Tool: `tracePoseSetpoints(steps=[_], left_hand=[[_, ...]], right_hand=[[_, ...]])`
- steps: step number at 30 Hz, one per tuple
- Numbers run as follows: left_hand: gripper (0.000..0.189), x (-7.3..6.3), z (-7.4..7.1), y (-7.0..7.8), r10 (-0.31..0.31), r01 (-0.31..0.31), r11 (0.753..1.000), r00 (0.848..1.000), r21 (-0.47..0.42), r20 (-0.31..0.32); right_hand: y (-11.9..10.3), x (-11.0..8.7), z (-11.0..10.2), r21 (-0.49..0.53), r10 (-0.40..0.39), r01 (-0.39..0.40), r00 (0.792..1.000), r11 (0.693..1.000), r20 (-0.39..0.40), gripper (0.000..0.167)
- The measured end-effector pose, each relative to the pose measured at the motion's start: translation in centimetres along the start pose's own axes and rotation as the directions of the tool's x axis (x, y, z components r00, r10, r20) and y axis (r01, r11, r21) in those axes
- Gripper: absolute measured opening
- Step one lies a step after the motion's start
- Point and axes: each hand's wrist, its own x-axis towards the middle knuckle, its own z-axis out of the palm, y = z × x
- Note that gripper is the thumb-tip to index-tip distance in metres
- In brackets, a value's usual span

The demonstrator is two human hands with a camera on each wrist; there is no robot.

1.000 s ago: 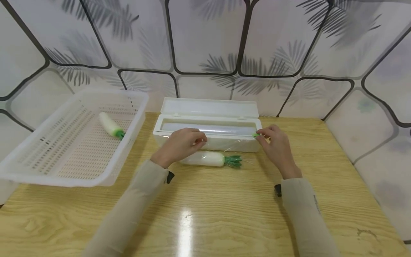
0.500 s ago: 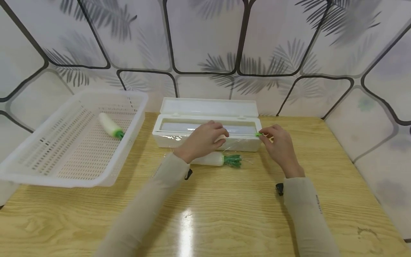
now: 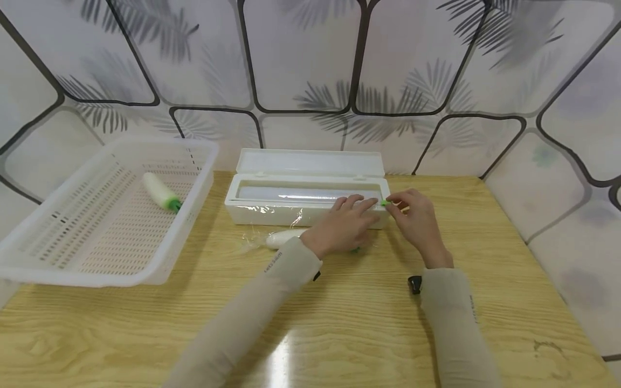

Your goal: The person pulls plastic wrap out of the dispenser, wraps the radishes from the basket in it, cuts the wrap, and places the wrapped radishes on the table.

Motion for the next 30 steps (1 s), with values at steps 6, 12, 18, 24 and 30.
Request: tracePoseSetpoints(steps=[6,12,18,24,30], left_hand=[[0.037,-0.3,-0.1,-0.5,0.033,-0.033,0.996,0.999,-0.085,-0.002],[0.024,-0.1,-1.4,-1.7,-0.012,-0.025,0.977,0.985,-0.212,-0.171],[0.024,1.7,-2.2,-1.6,-0.021,-0.048,0.952,0.975,-0.301,-0.222],[0.027,3.6,-1.9,-1.1,-0.075,0.000,0.933,0.978,-0.361,-0.195],[0.027,5.0,-1.4,-0.4,-0.100,0.050,0.948,0.984,-0.315,-0.146]], right_hand=[[-0.6,0.2,-0.3,0.059,0.102,-0.109,0.988,0.992,0.115,0.027],[-0.6,0.2,-0.1,0.044,0.144,-0.154,0.974,0.987,0.177,0.037],[-0.8,0.3,-0.1,0.012,0.125,-0.128,0.984,0.992,0.128,0.033],[-0.7,0.4,0.2,0.013,0.150,-0.153,0.982,0.988,0.117,0.036],[-0.6,0.1,0.3,-0.011,0.164,-0.163,0.979,0.986,0.125,0.041]])
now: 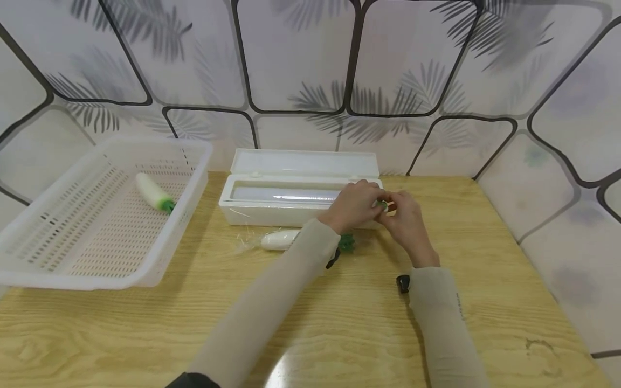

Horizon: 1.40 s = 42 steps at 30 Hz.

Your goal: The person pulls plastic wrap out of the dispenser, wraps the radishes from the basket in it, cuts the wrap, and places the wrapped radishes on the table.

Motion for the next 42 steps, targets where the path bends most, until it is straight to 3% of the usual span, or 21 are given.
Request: tracePoseSetpoints(steps=[6,14,21,30,42], left_hand=[[0.024,0.4,0.4,0.1,0.005,-0.006,1.000,1.000,-0.022,-0.018],[0.017,0.5,0.5,-0.2,0.001,-0.010,0.991,0.998,-0.132,-0.070],[0.013,0.4,0.3,-0.4,0.001,-0.010,0.988,0.998,-0.153,-0.061],[0.011,-0.1,0.0,-0.9,0.003,-0.012,0.977,0.999,-0.212,-0.042],[0.010,-0.4,-0.6,-1.9,0.044,-0.045,0.973,0.999,-0.225,-0.008]], right_hand=[[0.0,-0.1,0.1,-0.029,-0.039,0.039,0.999,0.999,-0.021,0.038],[0.1,-0.1,0.1,-0.055,-0.059,0.057,0.997,0.997,-0.039,0.034],[0.1,0.0,-0.1,-0.057,0.009,-0.008,1.000,0.998,0.011,0.039],[0.3,-0.3,-0.3,-0.036,0.033,-0.031,0.999,0.999,0.039,0.046],[-0.2,-0.2,-0.4,-0.016,0.062,-0.061,0.996,0.998,0.064,0.046]])
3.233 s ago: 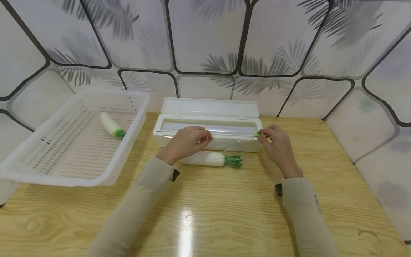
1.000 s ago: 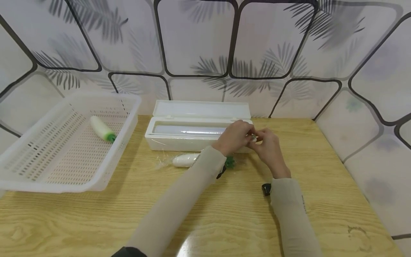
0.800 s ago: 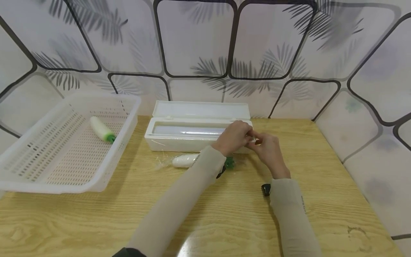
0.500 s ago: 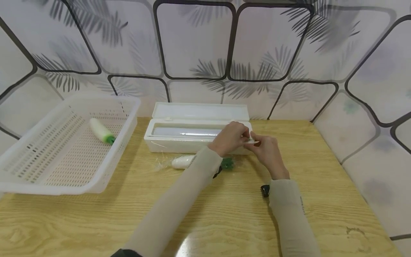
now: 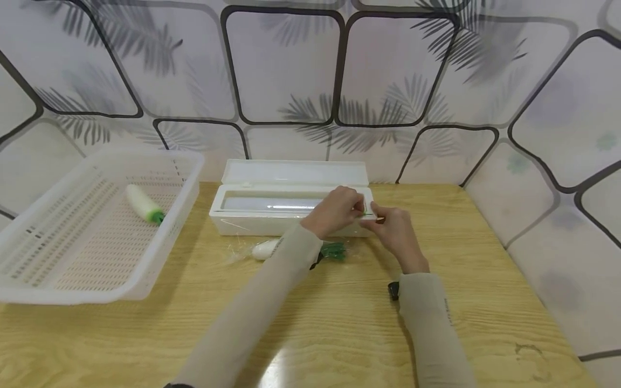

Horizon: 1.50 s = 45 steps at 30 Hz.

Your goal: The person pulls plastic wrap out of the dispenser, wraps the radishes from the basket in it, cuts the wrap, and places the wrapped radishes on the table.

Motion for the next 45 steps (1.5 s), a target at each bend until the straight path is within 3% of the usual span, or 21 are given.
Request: tracePoseSetpoints(steps=[7,11,18,24,28,32,35,40,45], left_hand=[[0.009,-2.4,-1.9,-2.3,-0.049,0.051,0.997,0.998,-0.064,0.039],[0.009,-4.3,-3.0,-3.8,-0.063,0.065,0.994,0.998,-0.086,0.031],[0.019,-8.5,-4.9,-6.4,-0.057,0.057,0.998,0.998,-0.012,-0.027],[0.017,-11.9,-6.6,-8.0,-0.094,0.098,0.993,0.994,0.069,-0.061],[0.013,-14.0,-7.6,-9.0,-0.156,0.169,0.977,0.982,0.132,-0.109],[0.011,-15.3,-8.2,-9.8,-0.199,0.222,0.962,0.969,0.161,-0.145],[0.011,-16.0,-8.4,-10.2,-0.238,0.260,0.957,0.958,0.130,-0.162],[0.009,-17.6,-8.9,-11.0,-0.323,0.345,0.936,0.921,0.069,-0.217],[0.011,-18.5,-9.2,-11.6,-0.331,0.345,0.938,0.918,0.026,-0.218]], right_hand=[[-0.5,0.3,-0.2,0.001,0.063,-0.063,0.998,0.998,0.022,0.051],[-0.6,0.5,-0.2,0.002,0.083,-0.083,0.996,0.997,0.044,0.052],[-0.7,0.5,-0.3,0.000,0.089,-0.089,0.995,0.996,0.048,0.054],[-0.4,0.3,-0.2,-0.001,0.081,-0.081,0.996,0.997,0.036,0.054],[-0.3,-0.1,-0.4,0.000,0.083,-0.083,0.996,0.997,0.036,0.055],[0.0,-0.2,-0.7,-0.009,0.093,-0.093,0.995,0.996,0.020,0.055],[0.2,-0.2,-0.6,0.011,0.110,-0.111,0.994,0.994,0.016,0.055],[0.0,-0.2,-0.2,0.023,0.119,-0.120,0.992,0.992,0.034,0.056],[-0.3,-0.1,0.0,0.007,0.101,-0.101,0.994,0.995,0.041,0.055]])
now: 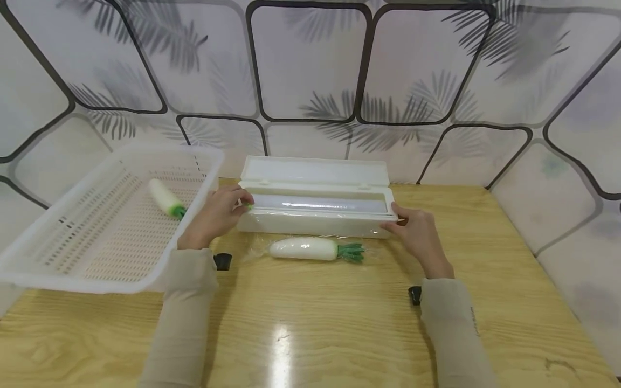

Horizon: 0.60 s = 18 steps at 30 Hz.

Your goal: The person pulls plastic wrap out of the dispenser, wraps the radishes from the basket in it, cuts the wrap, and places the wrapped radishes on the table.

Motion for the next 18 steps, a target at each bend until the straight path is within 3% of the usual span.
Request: tracePoseSetpoints(steps=[7,12,18], left_hand=[[0.011,0.04,-0.18,-0.45,-0.018,0.019,0.998,1.000,-0.053,0.010],[0.012,-0.04,-0.32,-0.66,-0.020,0.022,0.998,0.999,-0.064,0.031],[0.014,-0.44,-0.65,-0.53,-0.104,0.105,0.993,0.994,-0.048,0.018]], right_hand=[[-0.09,0.19,-0.08,0.020,0.041,-0.041,0.999,0.999,0.033,0.057],[-0.04,0.18,-0.16,0.014,0.025,-0.025,0.999,1.000,0.028,0.055],[0.07,0.14,-0.43,0.010,0.013,-0.013,1.000,1.000,0.021,0.055]])
